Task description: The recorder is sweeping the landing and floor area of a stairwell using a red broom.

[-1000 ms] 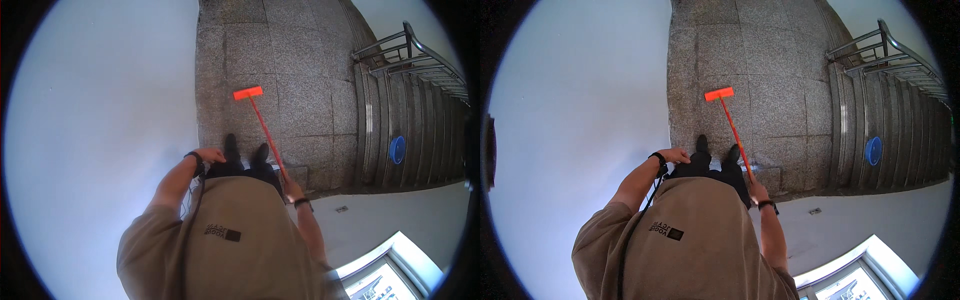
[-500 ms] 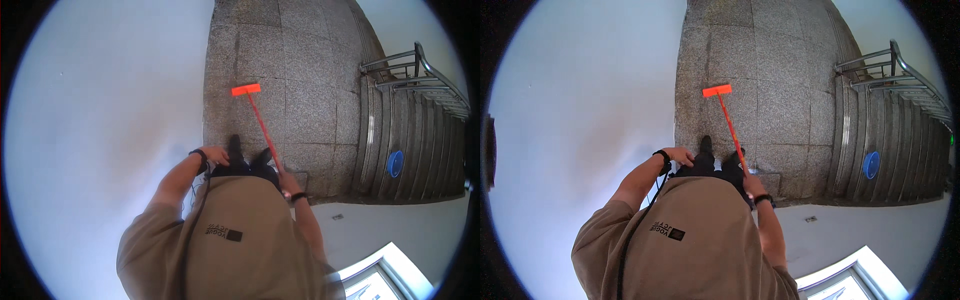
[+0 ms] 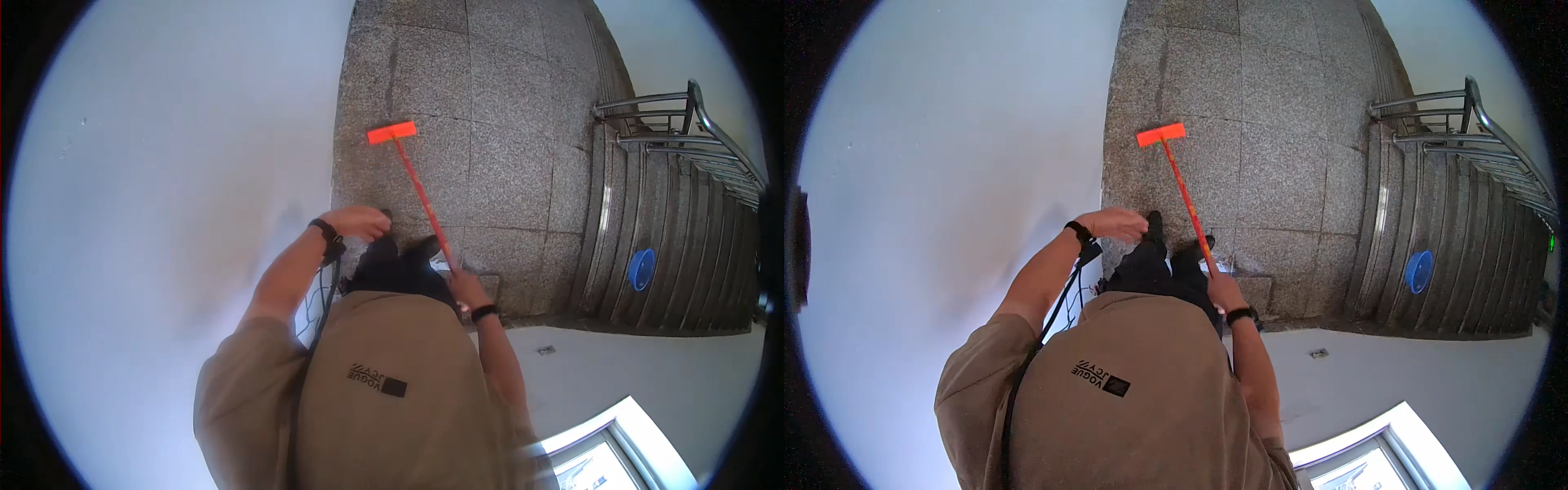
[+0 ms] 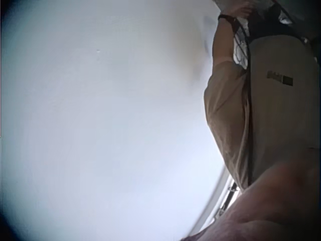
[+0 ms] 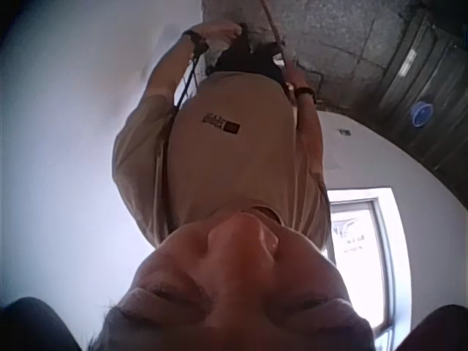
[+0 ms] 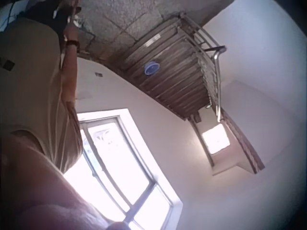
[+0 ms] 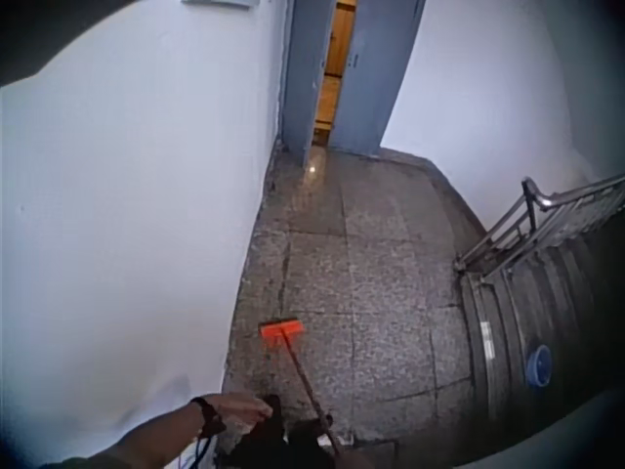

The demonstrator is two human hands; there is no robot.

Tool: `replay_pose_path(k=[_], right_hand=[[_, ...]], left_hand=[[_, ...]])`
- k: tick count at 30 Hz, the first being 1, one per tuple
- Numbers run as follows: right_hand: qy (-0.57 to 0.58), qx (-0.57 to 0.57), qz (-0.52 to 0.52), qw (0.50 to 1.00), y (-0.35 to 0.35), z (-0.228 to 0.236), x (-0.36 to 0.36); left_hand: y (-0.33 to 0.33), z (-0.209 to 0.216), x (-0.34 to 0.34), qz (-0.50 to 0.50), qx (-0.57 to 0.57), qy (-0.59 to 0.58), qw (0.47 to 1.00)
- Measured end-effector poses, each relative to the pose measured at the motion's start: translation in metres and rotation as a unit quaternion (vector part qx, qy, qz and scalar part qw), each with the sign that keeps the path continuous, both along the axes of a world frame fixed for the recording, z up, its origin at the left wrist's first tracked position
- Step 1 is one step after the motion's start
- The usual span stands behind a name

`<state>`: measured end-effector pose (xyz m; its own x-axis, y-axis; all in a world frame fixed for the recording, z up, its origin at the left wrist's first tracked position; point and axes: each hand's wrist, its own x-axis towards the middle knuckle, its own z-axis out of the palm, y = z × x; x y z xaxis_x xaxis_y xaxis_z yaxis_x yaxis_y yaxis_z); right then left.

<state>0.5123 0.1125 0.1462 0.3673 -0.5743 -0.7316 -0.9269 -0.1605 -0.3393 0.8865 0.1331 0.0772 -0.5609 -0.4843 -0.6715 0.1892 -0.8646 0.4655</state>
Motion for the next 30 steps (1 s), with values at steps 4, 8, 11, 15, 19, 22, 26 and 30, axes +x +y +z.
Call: replay_pose_path(k=[4,8,11,15,19,22,26,30], right_hand=[[-0.010,0.078,-0.065,0.995,-0.036,-0.005,0.043],[-0.052,-0.004,0.014,0.999,-0.042,-0.003,0.050],[-0.016,0.104,-0.052,0.993,-0.033,0.004,0.025],[-0.070,-0.021,0.036,0.997,-0.009,0.027,-0.013],[-0.061,0.108,-0.084,0.989,-0.004,0.049,-0.038],[-0.048,0.092,-0.052,0.993,-0.011,0.040,-0.027],[-0.046,0.044,0.006,0.998,-0.035,0.013,0.024],[-0.033,0.117,-0.056,0.991,-0.062,0.027,0.084]], left_hand=[[-0.006,0.026,0.008,-0.049,-0.267,-0.258,0.927],[0.018,0.068,0.003,-0.030,-0.355,-0.405,0.842],[0.034,0.100,0.006,-0.243,-0.268,-0.531,0.766],[0.046,0.139,0.016,-0.132,-0.223,-0.472,0.843],[0.044,0.170,0.026,-0.001,-0.349,-0.596,0.723],[0.027,0.167,0.040,0.134,-0.320,-0.480,0.806],[-0.014,0.107,0.057,0.136,-0.157,-0.218,0.953],[-0.032,0.033,0.044,0.094,-0.153,-0.157,0.971]])
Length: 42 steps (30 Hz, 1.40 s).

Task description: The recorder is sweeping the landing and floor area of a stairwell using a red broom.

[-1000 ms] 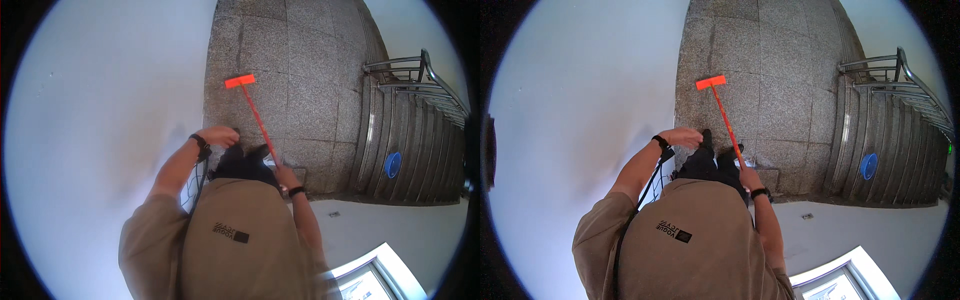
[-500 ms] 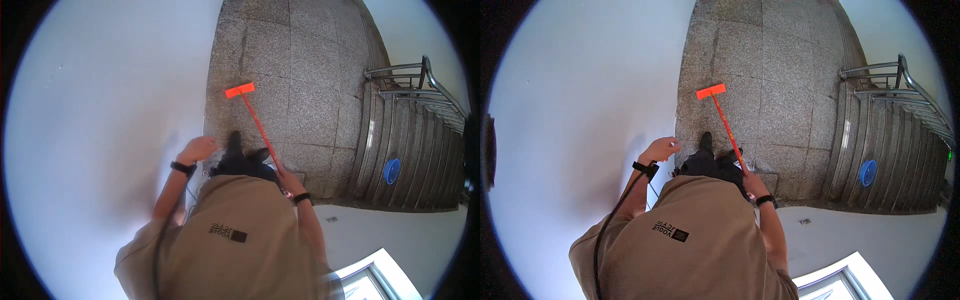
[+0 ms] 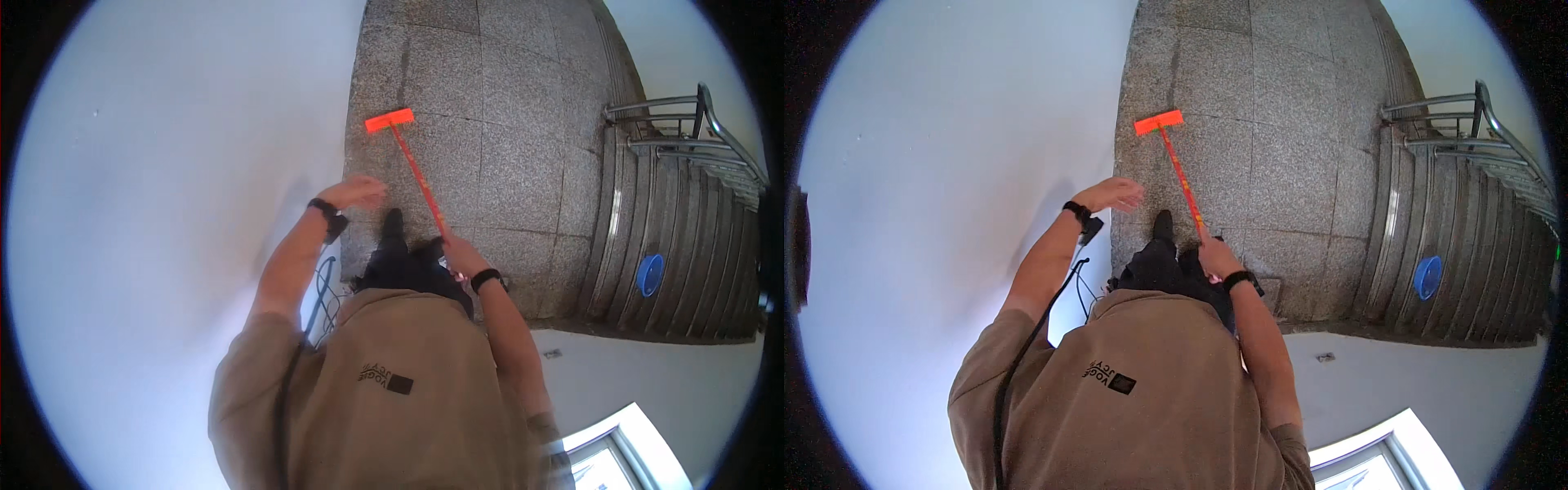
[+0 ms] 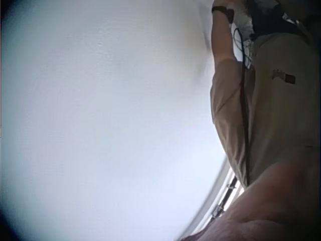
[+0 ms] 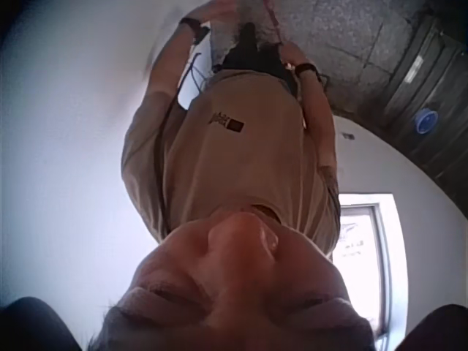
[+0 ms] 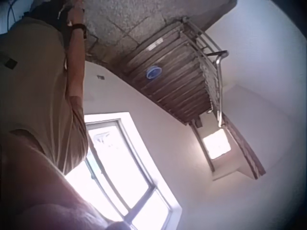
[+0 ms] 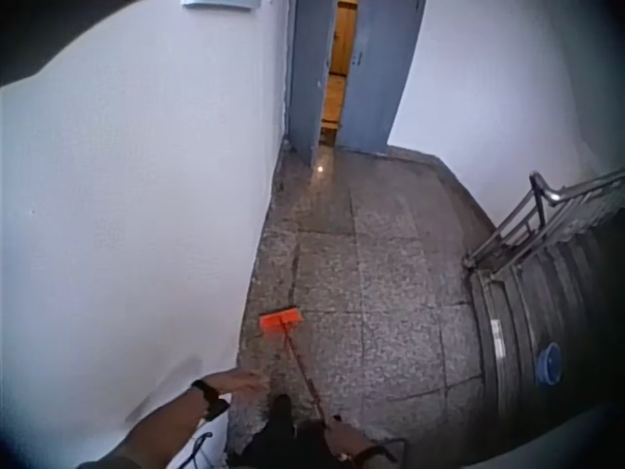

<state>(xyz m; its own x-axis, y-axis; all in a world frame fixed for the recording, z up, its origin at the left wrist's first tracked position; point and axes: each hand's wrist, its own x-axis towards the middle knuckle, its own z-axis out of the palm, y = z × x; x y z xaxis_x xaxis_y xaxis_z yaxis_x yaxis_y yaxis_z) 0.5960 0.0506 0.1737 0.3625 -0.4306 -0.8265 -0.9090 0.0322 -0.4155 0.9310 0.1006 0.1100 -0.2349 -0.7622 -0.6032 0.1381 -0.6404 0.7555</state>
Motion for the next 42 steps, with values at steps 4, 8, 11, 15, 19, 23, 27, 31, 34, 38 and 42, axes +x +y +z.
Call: replay_pose_path(k=[4,8,11,15,19,23,27,31,34,38,42], right_hand=[[-0.142,0.119,-0.126,0.975,-0.006,0.032,0.041],[-0.207,0.200,-0.214,0.933,0.007,0.062,0.058],[-0.260,0.208,-0.256,0.907,0.018,0.078,0.033],[-0.260,0.150,-0.292,0.908,0.034,0.052,-0.042],[-0.106,-0.365,0.068,0.922,0.070,-0.025,-0.138],[-0.020,-0.122,-0.149,0.981,0.115,-0.064,-0.202],[0.044,-0.049,-0.252,0.966,0.135,-0.055,-0.205],[0.045,-0.046,-0.328,0.942,0.143,-0.031,-0.187],[0.011,-0.041,-0.341,0.939,0.140,-0.016,-0.173],[-0.037,0.007,-0.396,0.918,0.119,0.007,-0.136],[-0.153,0.082,-0.360,0.917,0.081,0.029,-0.082]], left_hand=[[-0.020,-0.042,-0.059,0.086,0.201,0.150,0.964],[-0.027,-0.067,-0.136,0.239,0.153,0.176,0.943],[-0.009,-0.069,-0.146,0.297,0.176,0.174,0.922],[0.020,-0.036,-0.130,0.386,0.235,0.199,0.869],[0.030,-0.006,-0.098,0.356,0.215,0.139,0.899],[0.003,-0.019,-0.081,0.329,0.161,0.084,0.927],[-0.041,-0.054,-0.065,0.281,0.110,-0.015,0.953],[-0.094,-0.080,-0.036,0.247,0.100,-0.013,0.964],[-0.109,-0.085,-0.029,0.251,0.113,0.003,0.961],[-0.077,-0.069,-0.069,0.236,0.190,0.017,0.953],[-0.020,-0.036,-0.145,0.218,0.316,0.112,0.917]])
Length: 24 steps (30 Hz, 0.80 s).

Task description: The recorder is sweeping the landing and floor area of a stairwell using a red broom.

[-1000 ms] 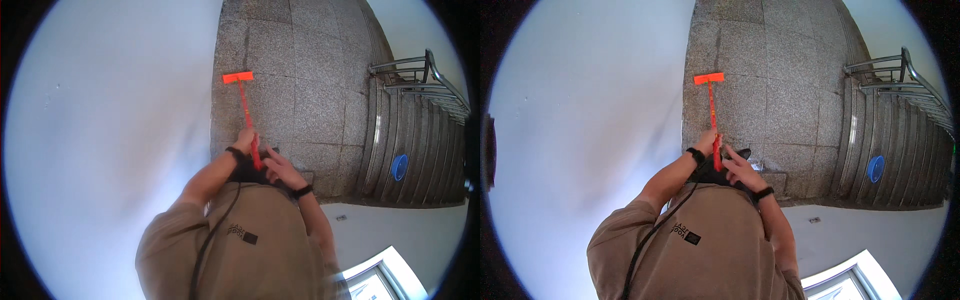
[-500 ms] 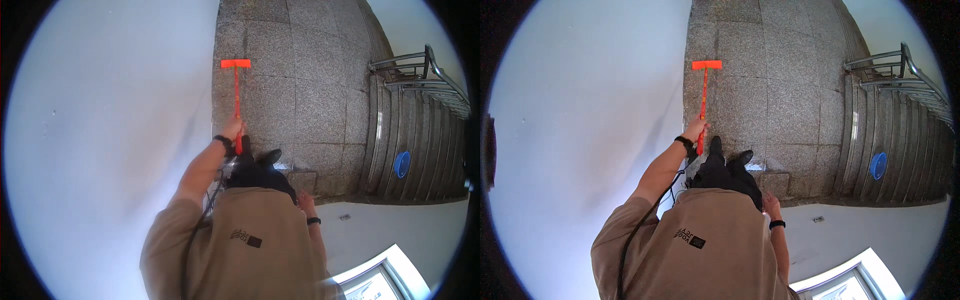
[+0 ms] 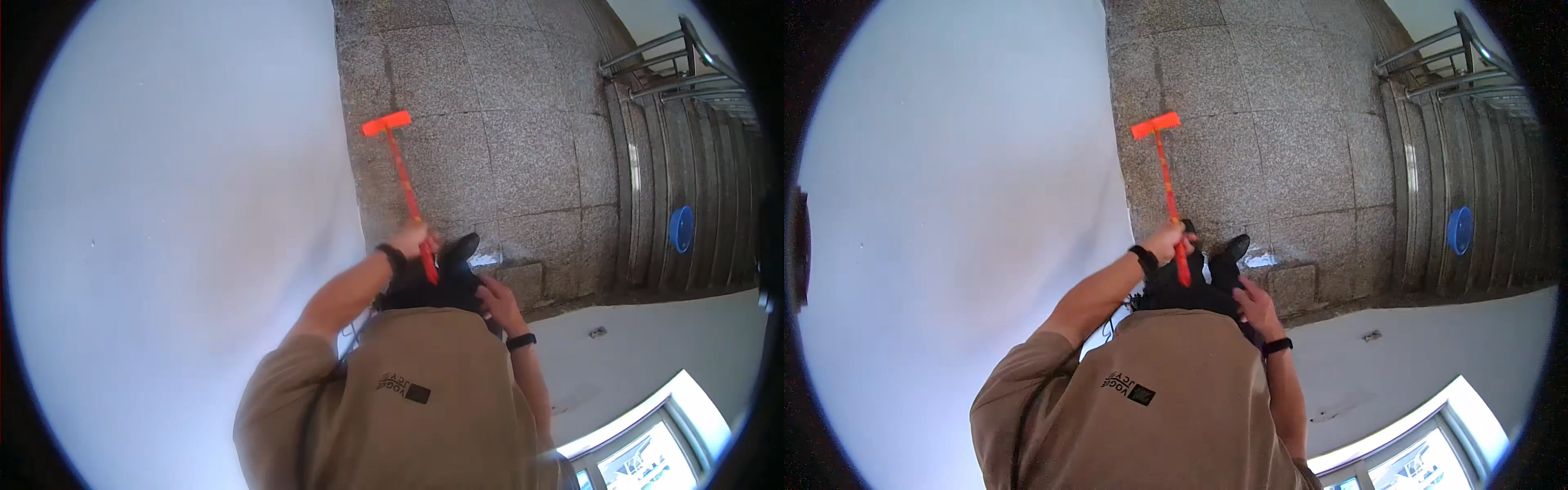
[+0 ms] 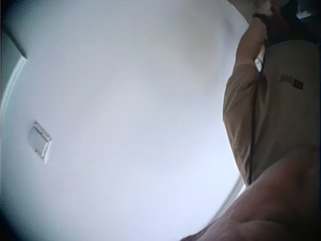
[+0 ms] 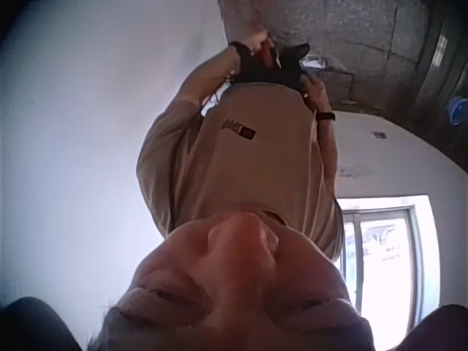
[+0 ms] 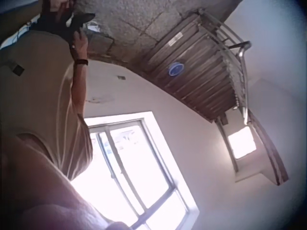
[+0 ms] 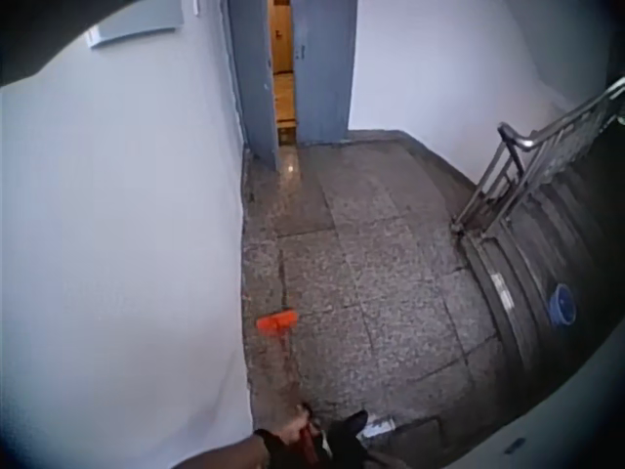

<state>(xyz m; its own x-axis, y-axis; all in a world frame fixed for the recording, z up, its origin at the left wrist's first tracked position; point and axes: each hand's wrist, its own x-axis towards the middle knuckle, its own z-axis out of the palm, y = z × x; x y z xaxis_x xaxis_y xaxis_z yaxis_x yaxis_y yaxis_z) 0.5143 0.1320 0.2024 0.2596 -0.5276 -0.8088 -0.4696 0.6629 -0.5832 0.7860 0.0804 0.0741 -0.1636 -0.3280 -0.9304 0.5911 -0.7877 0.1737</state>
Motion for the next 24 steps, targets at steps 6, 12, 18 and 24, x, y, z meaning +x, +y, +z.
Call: replay_pose_path(k=[6,12,18,24], right_hand=[[-0.140,0.042,-0.001,0.989,-0.023,0.010,0.081],[-0.135,0.082,-0.072,0.985,-0.043,-0.014,0.132],[-0.156,0.074,-0.092,0.981,-0.054,-0.040,0.107],[-0.160,0.065,-0.123,0.977,-0.017,-0.025,0.002]], left_hand=[[0.024,0.011,-0.037,0.055,0.057,0.064,0.995],[-0.005,-0.022,-0.010,0.054,-0.011,0.102,0.993],[-0.033,-0.023,-0.007,-0.277,-0.189,-0.170,0.927],[-0.005,-0.024,-0.080,-0.510,-0.322,-0.263,0.753]])
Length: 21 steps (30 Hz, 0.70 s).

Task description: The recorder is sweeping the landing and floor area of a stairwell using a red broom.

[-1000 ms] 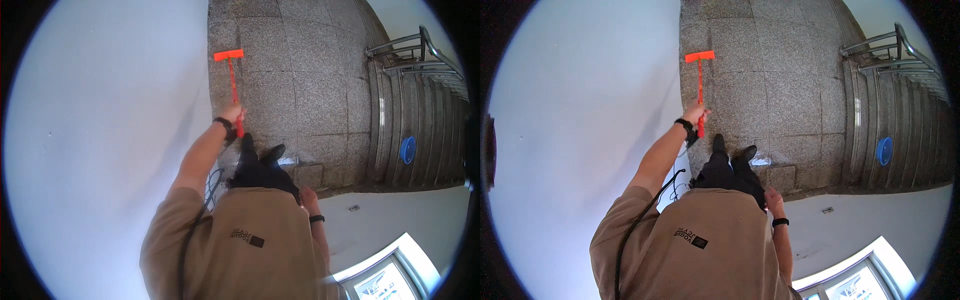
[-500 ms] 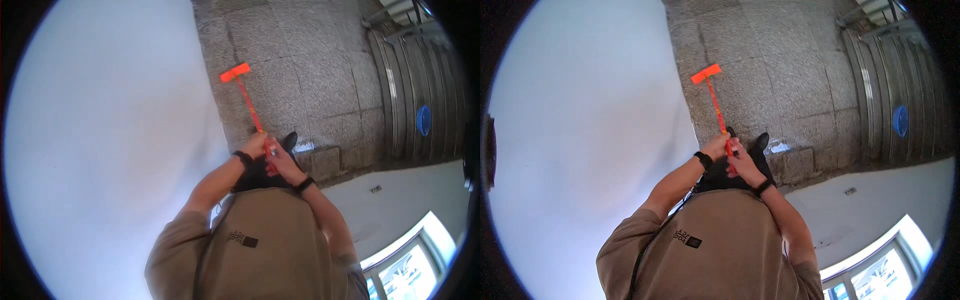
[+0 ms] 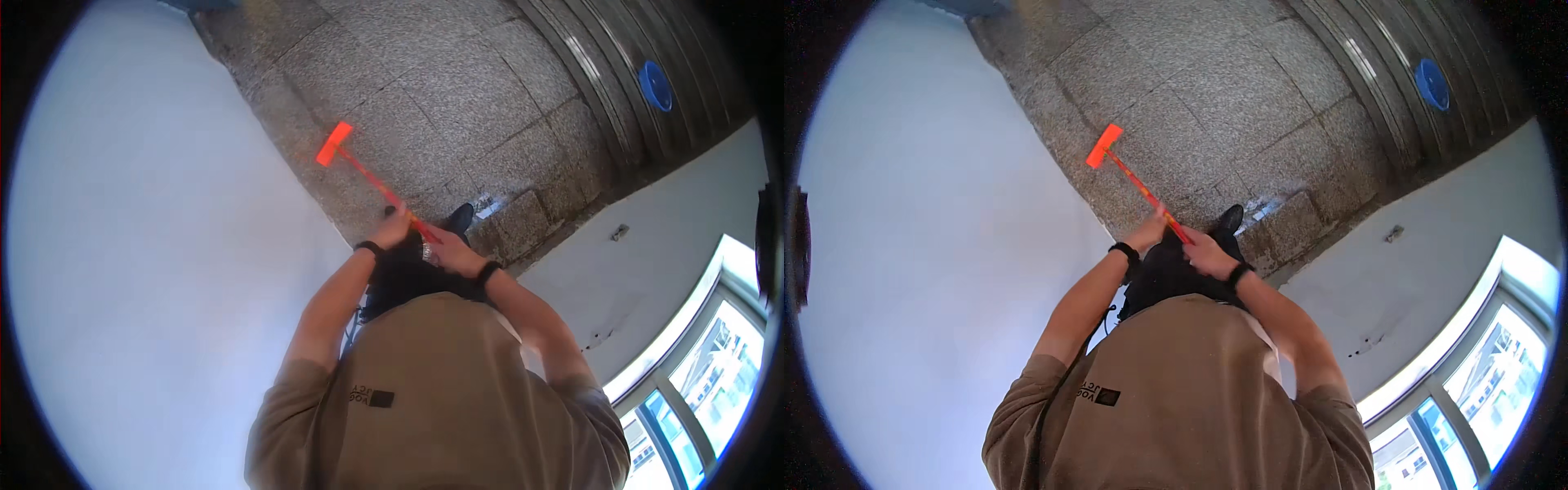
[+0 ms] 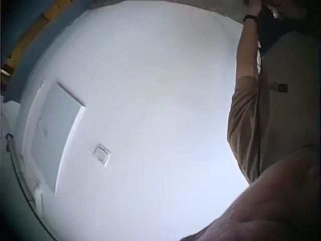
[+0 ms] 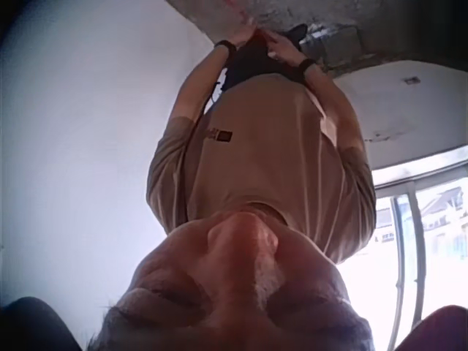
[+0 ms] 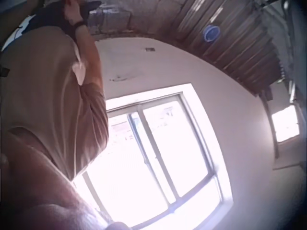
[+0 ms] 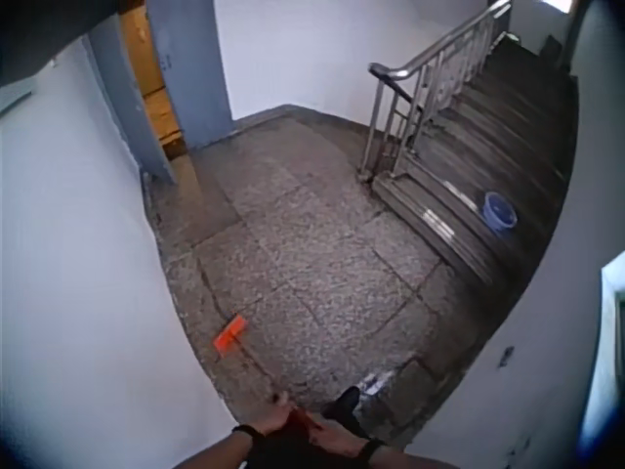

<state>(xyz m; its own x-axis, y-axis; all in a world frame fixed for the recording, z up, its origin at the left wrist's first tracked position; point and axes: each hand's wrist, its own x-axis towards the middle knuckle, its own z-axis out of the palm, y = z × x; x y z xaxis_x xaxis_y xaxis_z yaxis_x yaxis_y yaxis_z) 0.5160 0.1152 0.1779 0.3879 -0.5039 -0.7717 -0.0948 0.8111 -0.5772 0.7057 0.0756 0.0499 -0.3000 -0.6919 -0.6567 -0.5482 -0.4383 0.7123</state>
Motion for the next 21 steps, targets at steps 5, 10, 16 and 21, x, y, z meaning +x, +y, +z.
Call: replay_pose_path(k=[5,10,16,21], right_hand=[[0.072,0.016,-0.024,0.997,0.062,0.049,-0.111],[0.211,-0.128,-0.003,0.969,0.112,0.089,-0.160],[0.116,-0.090,-0.120,0.982,0.095,0.035,-0.155],[0.181,-0.204,-0.123,0.954,0.060,-0.036,-0.108]], left_hand=[[0.042,0.023,-0.096,-0.288,0.036,0.061,0.955],[0.060,0.062,-0.176,-0.352,-0.039,0.147,0.923],[0.035,0.043,-0.195,-0.351,-0.118,-0.037,0.928],[-0.022,0.002,-0.160,-0.389,-0.135,-0.177,0.894]])
